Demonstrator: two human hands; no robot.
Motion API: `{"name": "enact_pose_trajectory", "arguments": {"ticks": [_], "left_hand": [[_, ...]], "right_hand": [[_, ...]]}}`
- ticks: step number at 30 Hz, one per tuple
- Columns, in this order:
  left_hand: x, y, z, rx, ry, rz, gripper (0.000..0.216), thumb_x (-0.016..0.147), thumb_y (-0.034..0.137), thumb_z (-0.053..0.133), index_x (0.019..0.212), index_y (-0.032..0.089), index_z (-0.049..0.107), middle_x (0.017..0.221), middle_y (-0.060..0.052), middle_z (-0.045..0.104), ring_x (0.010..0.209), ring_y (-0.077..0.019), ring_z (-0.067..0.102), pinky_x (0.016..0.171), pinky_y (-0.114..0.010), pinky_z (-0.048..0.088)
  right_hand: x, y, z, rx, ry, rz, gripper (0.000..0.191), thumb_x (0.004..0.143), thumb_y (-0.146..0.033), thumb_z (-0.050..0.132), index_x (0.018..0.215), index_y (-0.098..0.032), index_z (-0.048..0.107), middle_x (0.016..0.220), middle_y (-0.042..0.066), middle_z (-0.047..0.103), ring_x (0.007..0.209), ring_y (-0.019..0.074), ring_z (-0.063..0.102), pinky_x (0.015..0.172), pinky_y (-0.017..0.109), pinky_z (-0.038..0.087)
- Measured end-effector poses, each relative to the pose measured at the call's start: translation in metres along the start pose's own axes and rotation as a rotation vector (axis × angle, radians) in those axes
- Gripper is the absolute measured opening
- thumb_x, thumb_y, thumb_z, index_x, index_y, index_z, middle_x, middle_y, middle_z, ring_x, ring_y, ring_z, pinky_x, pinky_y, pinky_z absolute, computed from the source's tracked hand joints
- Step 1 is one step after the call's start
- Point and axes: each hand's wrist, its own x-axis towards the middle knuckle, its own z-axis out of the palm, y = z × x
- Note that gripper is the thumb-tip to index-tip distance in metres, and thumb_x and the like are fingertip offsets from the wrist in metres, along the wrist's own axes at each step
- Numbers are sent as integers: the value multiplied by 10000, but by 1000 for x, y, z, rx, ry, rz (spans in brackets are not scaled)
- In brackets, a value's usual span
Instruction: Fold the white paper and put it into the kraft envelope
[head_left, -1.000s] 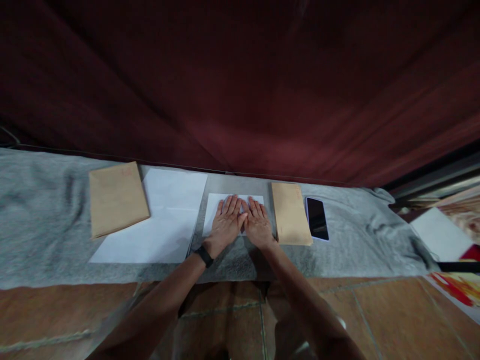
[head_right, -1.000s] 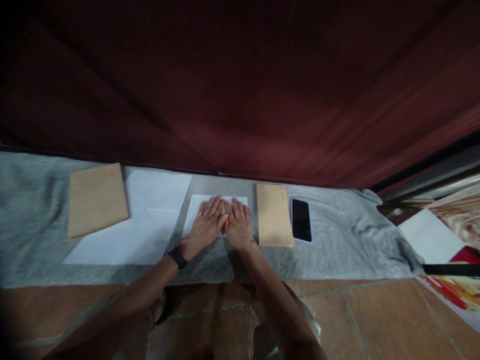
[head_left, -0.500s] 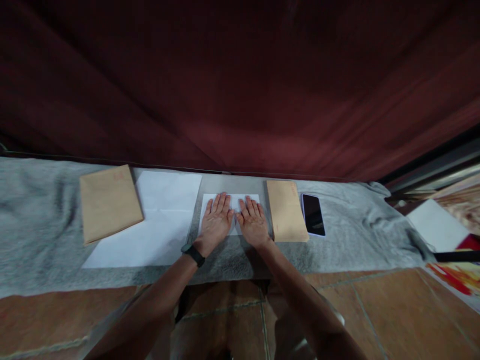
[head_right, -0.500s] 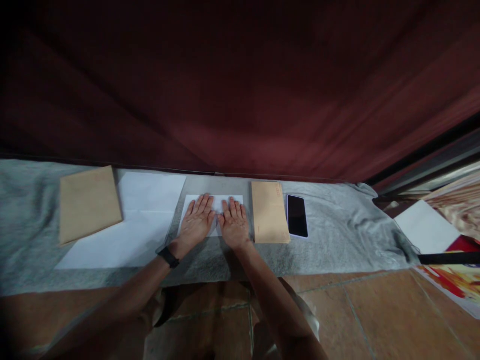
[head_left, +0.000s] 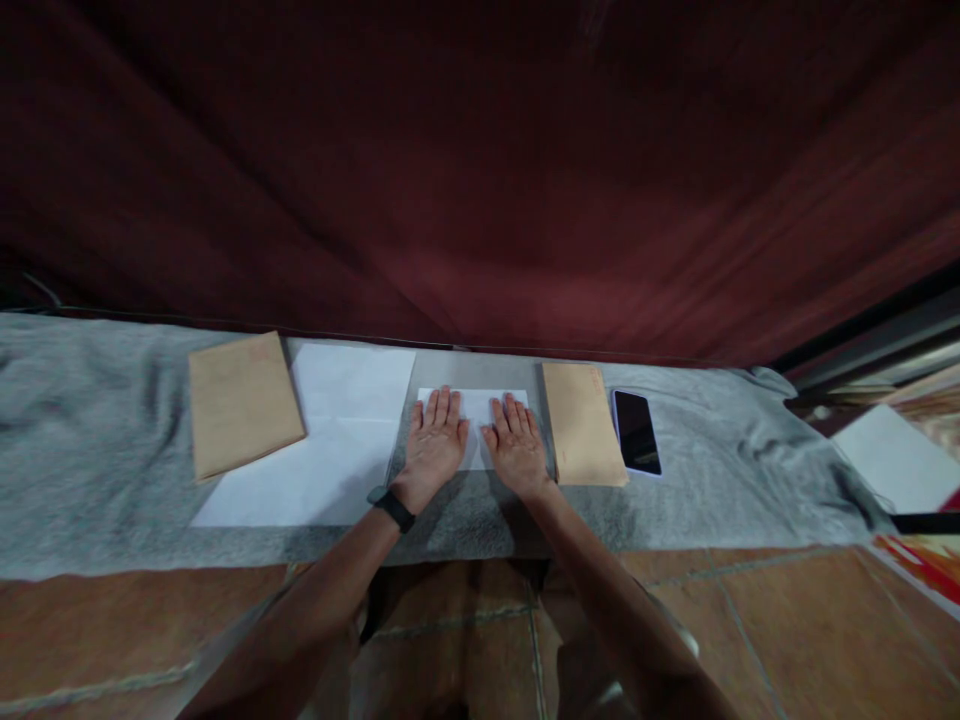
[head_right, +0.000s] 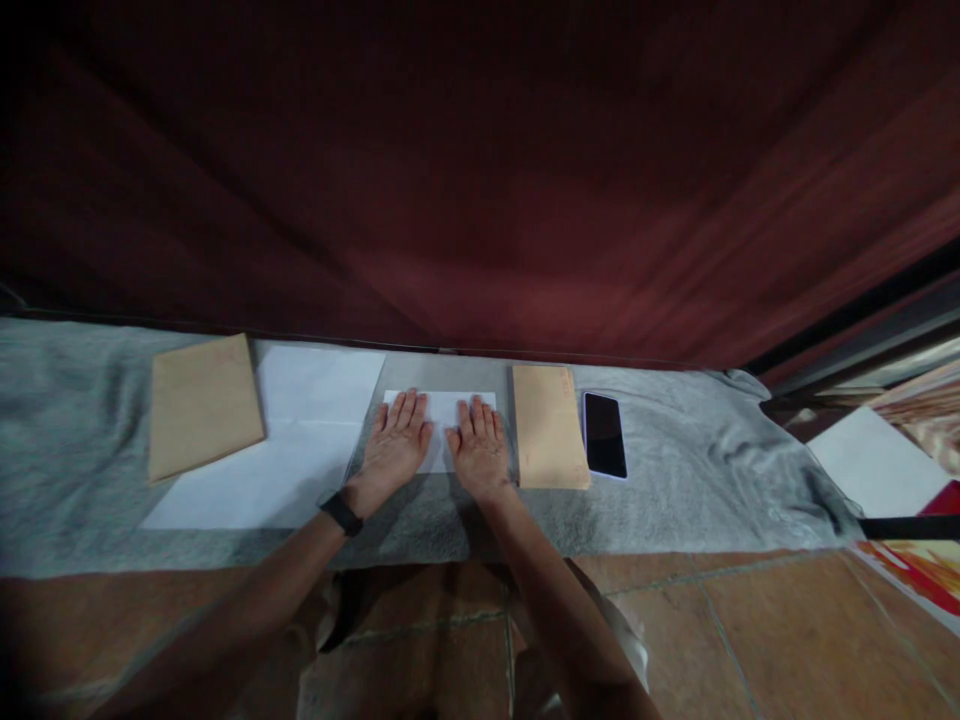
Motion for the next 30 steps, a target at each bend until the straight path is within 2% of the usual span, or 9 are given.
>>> {"name": "enact_pose_trajectory", "arguments": {"ticks": [11,19,25,30], "left_hand": [[-28,22,-7,-62,-37,62,550,1036,300,333,1553,155,452,1655,-132,380,1548,-327,313,1252,-544,259],[-34,36,-6,-75,-50,25,563,1035,300,315,1561,142,436,1662,-143,367,1566,-330,264,1260,-564,217],[-36,33,0,-53,-33,40,576,1047,332,328,1595,164,380,1691,-131,304,1586,-290,214,1280,-542,180],[-39,23,-15,-23,-128,56,557,1063,364,313,1587,193,394,1676,-94,346,1568,-274,274,1263,-517,244]], "right_hand": [[-1,-5,-4,25,-67,57,539,1086,-379,401,1559,-125,448,1634,199,388,1497,308,404,1225,510,285],[2,-4,-8,19,-110,67,532,1072,-360,425,1553,-134,458,1636,189,391,1498,289,403,1229,497,277],[2,-6,-9,53,-141,94,532,1069,-342,422,1556,-128,451,1639,196,379,1510,283,390,1239,509,268],[-1,-8,-12,82,-100,83,528,1065,-324,408,1544,-110,466,1619,212,403,1495,294,417,1223,529,299]]}}
